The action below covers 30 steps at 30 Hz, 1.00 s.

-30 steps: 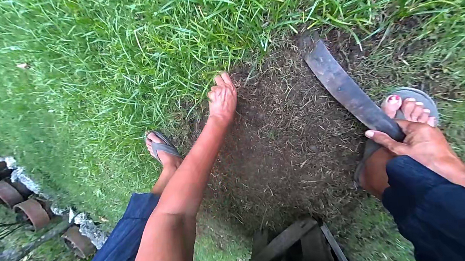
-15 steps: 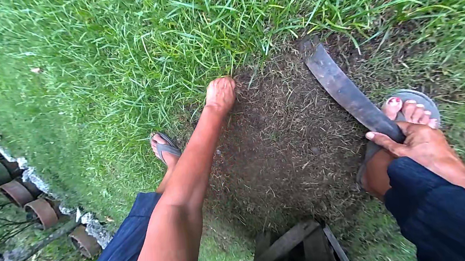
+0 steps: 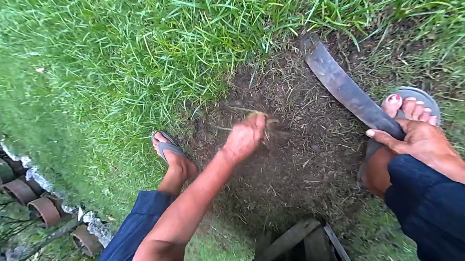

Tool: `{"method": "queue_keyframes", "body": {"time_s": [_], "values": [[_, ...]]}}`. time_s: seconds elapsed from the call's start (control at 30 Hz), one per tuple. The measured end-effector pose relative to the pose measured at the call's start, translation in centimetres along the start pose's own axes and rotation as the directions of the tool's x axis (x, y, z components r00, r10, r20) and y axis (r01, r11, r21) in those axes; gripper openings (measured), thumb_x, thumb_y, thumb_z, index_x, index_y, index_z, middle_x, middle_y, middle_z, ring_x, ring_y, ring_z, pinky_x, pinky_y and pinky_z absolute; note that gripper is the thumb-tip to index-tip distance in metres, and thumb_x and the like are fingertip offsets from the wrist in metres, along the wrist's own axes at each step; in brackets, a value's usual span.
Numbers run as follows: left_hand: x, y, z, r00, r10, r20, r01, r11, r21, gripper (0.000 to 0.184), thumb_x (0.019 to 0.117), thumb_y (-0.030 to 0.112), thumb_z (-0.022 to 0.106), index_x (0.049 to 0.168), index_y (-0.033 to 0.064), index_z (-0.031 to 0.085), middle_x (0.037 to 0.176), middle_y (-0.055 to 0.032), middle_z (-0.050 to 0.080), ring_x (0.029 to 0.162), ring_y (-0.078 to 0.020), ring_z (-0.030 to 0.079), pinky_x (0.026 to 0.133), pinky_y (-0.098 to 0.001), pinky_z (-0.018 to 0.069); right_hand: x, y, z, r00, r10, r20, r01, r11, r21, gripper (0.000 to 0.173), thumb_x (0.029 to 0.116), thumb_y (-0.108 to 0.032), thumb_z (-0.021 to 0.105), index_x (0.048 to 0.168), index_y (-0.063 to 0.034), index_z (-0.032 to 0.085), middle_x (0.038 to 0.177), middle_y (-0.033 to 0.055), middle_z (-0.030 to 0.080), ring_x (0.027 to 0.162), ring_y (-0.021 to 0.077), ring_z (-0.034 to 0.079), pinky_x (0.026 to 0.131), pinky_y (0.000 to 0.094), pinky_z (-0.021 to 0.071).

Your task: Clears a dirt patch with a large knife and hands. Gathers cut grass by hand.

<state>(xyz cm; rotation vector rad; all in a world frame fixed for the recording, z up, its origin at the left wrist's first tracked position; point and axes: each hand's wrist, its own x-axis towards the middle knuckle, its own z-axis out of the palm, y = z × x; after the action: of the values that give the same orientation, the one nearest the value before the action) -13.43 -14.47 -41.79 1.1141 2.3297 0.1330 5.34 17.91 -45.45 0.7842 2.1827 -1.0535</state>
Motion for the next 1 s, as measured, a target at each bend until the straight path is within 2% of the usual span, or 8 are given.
{"method": "queue_keyframes", "body": {"time_s": [0.07,0.17,0.27,0.4,0.6,0.73,0.83,1.0], "values": [[-1.7,1.2,1.7,0.985,0.121,0.121,-0.114,0.991,-0.066,0.02,0.102,0.006,0.056,0.115,-0.0053,0.067,0.099,-0.0227,0.072,0.091,-0.0379,0.074,0.076,-0.0508,0.0614,0.0,0.0,0.1,1.0,0.002,0.001,-0.002,1.0,-0.003,0.033,0.0962,-0.027,0.073,0.093,0.005,0.066,0.079,0.0268,0.063,0.077,0.0442,0.063,0.071,0.067,0.0456],[-2.6,1.3,2.5,0.961,0.119,0.25,-0.106,0.992,-0.067,0.025,0.105,0.003,0.049,0.123,-0.0074,0.063,0.109,-0.0269,0.071,0.101,-0.0427,0.073,0.082,-0.0524,0.0596,0.3,-0.1,0.1,1.0,0.0,-0.002,0.0,1.0,0.004,0.033,0.0959,-0.027,0.073,0.093,0.0051,0.066,0.079,0.0267,0.063,0.077,0.0437,0.063,0.07,0.0665,0.0451],[0.2,-0.7,0.3,0.972,-0.128,0.196,0.118,0.991,0.063,0.03,0.1045,-0.001,0.049,0.133,-0.0102,0.054,0.126,-0.0323,0.062,0.107,-0.0468,0.069,0.083,-0.0542,0.0592,0.1,0.3,0.1,1.0,0.006,0.008,-0.006,1.0,0.005,0.033,0.0964,-0.028,0.073,0.094,0.0042,0.066,0.078,0.0253,0.063,0.075,0.0424,0.063,0.069,0.0663,0.0459],[6.5,-3.9,-1.8,0.86,-0.505,0.068,0.483,0.85,0.21,0.037,0.1075,0.003,0.039,0.141,-0.0132,0.042,0.136,-0.0346,0.056,0.114,-0.0482,0.066,0.085,-0.0547,0.0569,0.2,0.2,0.2,1.0,-0.006,-0.006,0.006,1.0,0.0,0.034,0.0964,-0.029,0.072,0.093,0.0042,0.066,0.077,0.025,0.062,0.073,0.042,0.062,0.067,0.0655,0.045],[9.7,-5.8,-2.2,0.734,-0.673,0.091,0.634,0.727,0.265,0.045,0.1079,0.002,0.038,0.151,-0.0113,0.03,0.136,-0.0335,0.055,0.115,-0.0466,0.066,0.091,-0.0541,0.0556,0.2,0.0,0.1,1.0,0.016,-0.008,-0.016,1.0,-0.006,0.033,0.0956,-0.029,0.073,0.091,0.0034,0.066,0.076,0.024,0.062,0.073,0.0405,0.062,0.067,0.0646,0.0454],[10.8,-5.4,-3.1,0.701,-0.685,0.198,0.602,0.717,0.352,0.037,0.1045,-0.003,0.043,0.138,-0.0194,0.044,0.137,-0.0349,0.055,0.126,-0.0461,0.06,0.095,-0.0553,0.0532,-0.4,-1.2,-0.2,1.0,0.013,-0.014,-0.013,1.0,0.005,0.032,0.0971,-0.026,0.072,0.094,0.0053,0.066,0.077,0.0259,0.062,0.073,0.0425,0.062,0.067,0.0663,0.0448],[11.4,-5.5,-4.1,0.721,-0.621,0.307,0.516,0.778,0.358,0.029,0.0998,-0.004,0.054,0.126,-0.0156,0.057,0.135,-0.033,0.06,0.129,-0.0472,0.058,0.101,-0.0597,0.0488,-0.3,-0.9,-0.2,1.0,0.027,-0.008,-0.027,1.0,0.001,0.034,0.0976,-0.029,0.071,0.098,0.0049,0.066,0.08,0.0271,0.064,0.077,0.0446,0.064,0.069,0.0679,0.0457],[11.7,-8.2,-6.3,0.737,-0.536,0.412,0.446,0.843,0.3,0.032,0.1036,0.012,0.054,0.119,-0.0135,0.063,0.131,-0.0349,0.062,0.128,-0.0507,0.058,0.103,-0.068,0.0445,-0.4,-1.6,-0.4,1.0,0.021,-0.009,-0.021,1.0,0.002,0.032,0.098,-0.027,0.071,0.093,0.0045,0.065,0.078,0.0259,0.063,0.075,0.0436,0.063,0.069,0.0671,0.0452]]}}
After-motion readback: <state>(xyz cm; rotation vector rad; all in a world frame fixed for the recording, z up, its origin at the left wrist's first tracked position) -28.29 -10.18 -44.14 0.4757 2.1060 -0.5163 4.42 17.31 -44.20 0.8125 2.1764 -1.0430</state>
